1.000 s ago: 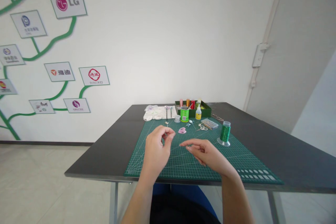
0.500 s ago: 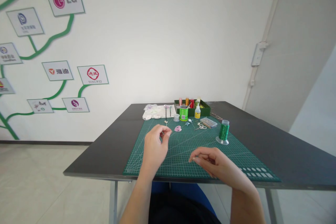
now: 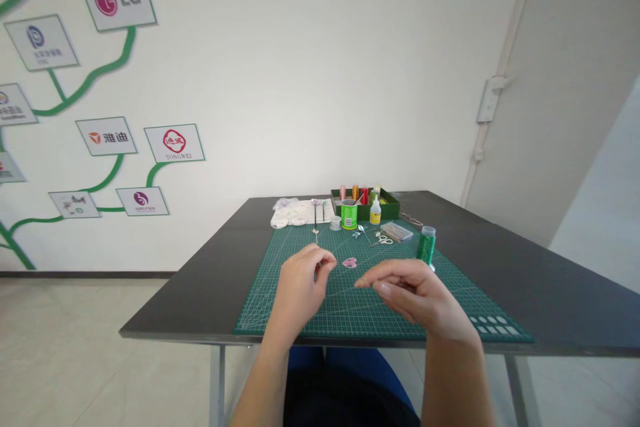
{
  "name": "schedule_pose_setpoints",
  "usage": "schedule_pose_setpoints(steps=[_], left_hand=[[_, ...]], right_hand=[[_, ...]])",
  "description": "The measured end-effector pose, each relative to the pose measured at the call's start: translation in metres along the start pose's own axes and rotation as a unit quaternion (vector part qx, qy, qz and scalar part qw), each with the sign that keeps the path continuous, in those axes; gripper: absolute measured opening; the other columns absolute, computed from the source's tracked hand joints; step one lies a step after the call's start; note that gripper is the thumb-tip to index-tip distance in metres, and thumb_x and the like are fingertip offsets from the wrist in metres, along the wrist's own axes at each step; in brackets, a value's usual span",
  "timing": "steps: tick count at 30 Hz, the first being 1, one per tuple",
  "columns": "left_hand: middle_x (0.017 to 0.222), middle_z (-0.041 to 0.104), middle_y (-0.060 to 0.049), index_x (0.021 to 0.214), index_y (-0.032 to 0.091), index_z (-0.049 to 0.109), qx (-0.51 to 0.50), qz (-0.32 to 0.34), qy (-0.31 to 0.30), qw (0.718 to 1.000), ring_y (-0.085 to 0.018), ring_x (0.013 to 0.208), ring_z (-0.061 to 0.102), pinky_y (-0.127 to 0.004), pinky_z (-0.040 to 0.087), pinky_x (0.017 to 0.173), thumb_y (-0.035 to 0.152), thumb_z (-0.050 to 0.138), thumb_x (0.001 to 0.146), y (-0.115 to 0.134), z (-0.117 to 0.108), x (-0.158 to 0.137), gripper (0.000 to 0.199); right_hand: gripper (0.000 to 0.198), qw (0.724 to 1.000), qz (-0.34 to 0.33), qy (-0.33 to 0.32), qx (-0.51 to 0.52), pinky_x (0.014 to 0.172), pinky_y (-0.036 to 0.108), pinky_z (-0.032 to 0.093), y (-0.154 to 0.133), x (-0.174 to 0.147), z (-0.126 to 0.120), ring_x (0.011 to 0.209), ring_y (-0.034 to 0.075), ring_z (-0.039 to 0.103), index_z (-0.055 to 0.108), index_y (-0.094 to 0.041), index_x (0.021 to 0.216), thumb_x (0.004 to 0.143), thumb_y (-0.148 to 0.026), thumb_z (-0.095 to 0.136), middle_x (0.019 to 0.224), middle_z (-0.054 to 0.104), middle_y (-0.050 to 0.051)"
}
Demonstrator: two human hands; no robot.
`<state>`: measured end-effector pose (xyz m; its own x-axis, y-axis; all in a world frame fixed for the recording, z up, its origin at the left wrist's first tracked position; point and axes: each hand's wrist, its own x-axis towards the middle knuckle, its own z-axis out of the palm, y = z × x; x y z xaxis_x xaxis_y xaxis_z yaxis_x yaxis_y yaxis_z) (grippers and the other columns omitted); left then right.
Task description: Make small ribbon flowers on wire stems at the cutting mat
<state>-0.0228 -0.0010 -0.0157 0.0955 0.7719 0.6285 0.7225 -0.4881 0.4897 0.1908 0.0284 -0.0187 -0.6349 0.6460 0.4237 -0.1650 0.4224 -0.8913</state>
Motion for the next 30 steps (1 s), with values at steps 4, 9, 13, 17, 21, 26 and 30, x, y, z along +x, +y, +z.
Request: schedule_pose_setpoints(steps=[4, 9, 13, 17, 21, 26, 30], left_hand=[[0.082, 0.064, 0.000, 0.083, 0.019, 0.066, -0.001, 0.007, -0.011, 1.000, -0.014, 0.074, 0.057, -0.026, 0.038, 0.068, 0.014, 0.054, 0.095, 0.002, -0.003, -0.001, 0.018], [0.082, 0.065, 0.000, 0.082, 0.019, 0.067, -0.014, -0.003, -0.008, 1.000, -0.014, 0.075, 0.058, -0.026, 0.038, 0.069, 0.012, 0.055, 0.094, 0.002, -0.004, -0.002, 0.018], [0.080, 0.065, 0.000, 0.080, 0.019, 0.067, -0.033, -0.007, -0.007, 0.999, -0.014, 0.074, 0.058, -0.026, 0.039, 0.069, 0.012, 0.057, 0.092, 0.004, -0.003, -0.001, 0.017], [0.079, 0.064, 0.000, 0.080, 0.019, 0.066, -0.060, -0.007, 0.007, 0.998, -0.013, 0.071, 0.056, -0.025, 0.039, 0.067, 0.015, 0.058, 0.093, 0.005, -0.004, -0.002, 0.016], [0.078, 0.064, 0.000, 0.081, 0.019, 0.066, -0.092, -0.025, 0.039, 0.995, -0.013, 0.071, 0.056, -0.025, 0.040, 0.067, 0.017, 0.058, 0.093, 0.004, -0.004, -0.002, 0.015], [0.087, 0.067, -0.003, 0.082, 0.018, 0.065, -0.128, -0.025, 0.088, 0.988, -0.015, 0.079, 0.060, -0.026, 0.044, 0.070, 0.019, 0.057, 0.093, -0.003, -0.002, -0.001, 0.013], [0.104, 0.070, -0.007, 0.084, 0.017, 0.064, -0.258, -0.058, 0.073, 0.962, -0.015, 0.079, 0.065, -0.026, 0.049, 0.069, 0.023, 0.059, 0.091, -0.009, 0.004, 0.001, 0.011]], right_hand=[[0.033, 0.999, -0.035, 0.018, -0.029, 0.039, 0.020, 0.020, -0.014, 0.024, -0.007, 0.038, 0.005, 0.028, 0.077, -0.014, 0.105, 0.094, -0.043, 0.063, 0.045, 0.036, -0.008], [0.034, 0.996, -0.038, 0.029, -0.071, 0.043, 0.021, 0.023, -0.019, 0.052, -0.023, 0.040, 0.006, 0.030, 0.074, -0.014, 0.116, 0.095, -0.039, 0.063, 0.044, 0.035, -0.010], [0.039, 0.997, -0.015, 0.028, -0.074, 0.044, 0.022, 0.022, -0.005, 0.072, -0.033, 0.040, 0.007, 0.029, 0.072, -0.012, 0.120, 0.094, -0.040, 0.063, 0.043, 0.035, -0.011], [0.042, 0.996, 0.012, 0.018, -0.091, 0.045, 0.021, 0.023, 0.014, 0.083, -0.036, 0.041, 0.007, 0.029, 0.071, -0.010, 0.121, 0.093, -0.040, 0.061, 0.043, 0.034, -0.011], [0.046, 0.991, 0.069, 0.003, -0.118, 0.044, 0.021, 0.024, 0.030, 0.076, -0.027, 0.041, 0.007, 0.030, 0.070, -0.009, 0.122, 0.092, -0.042, 0.059, 0.044, 0.035, -0.010], [0.045, 0.983, 0.119, -0.009, -0.142, 0.043, 0.021, 0.026, 0.040, 0.052, -0.010, 0.040, 0.008, 0.032, 0.070, -0.010, 0.121, 0.093, -0.043, 0.056, 0.045, 0.034, -0.010], [0.042, 0.984, 0.126, -0.002, -0.127, 0.043, 0.021, 0.028, 0.042, 0.031, 0.001, 0.042, 0.008, 0.030, 0.070, -0.012, 0.121, 0.096, -0.041, 0.054, 0.047, 0.034, -0.010]])
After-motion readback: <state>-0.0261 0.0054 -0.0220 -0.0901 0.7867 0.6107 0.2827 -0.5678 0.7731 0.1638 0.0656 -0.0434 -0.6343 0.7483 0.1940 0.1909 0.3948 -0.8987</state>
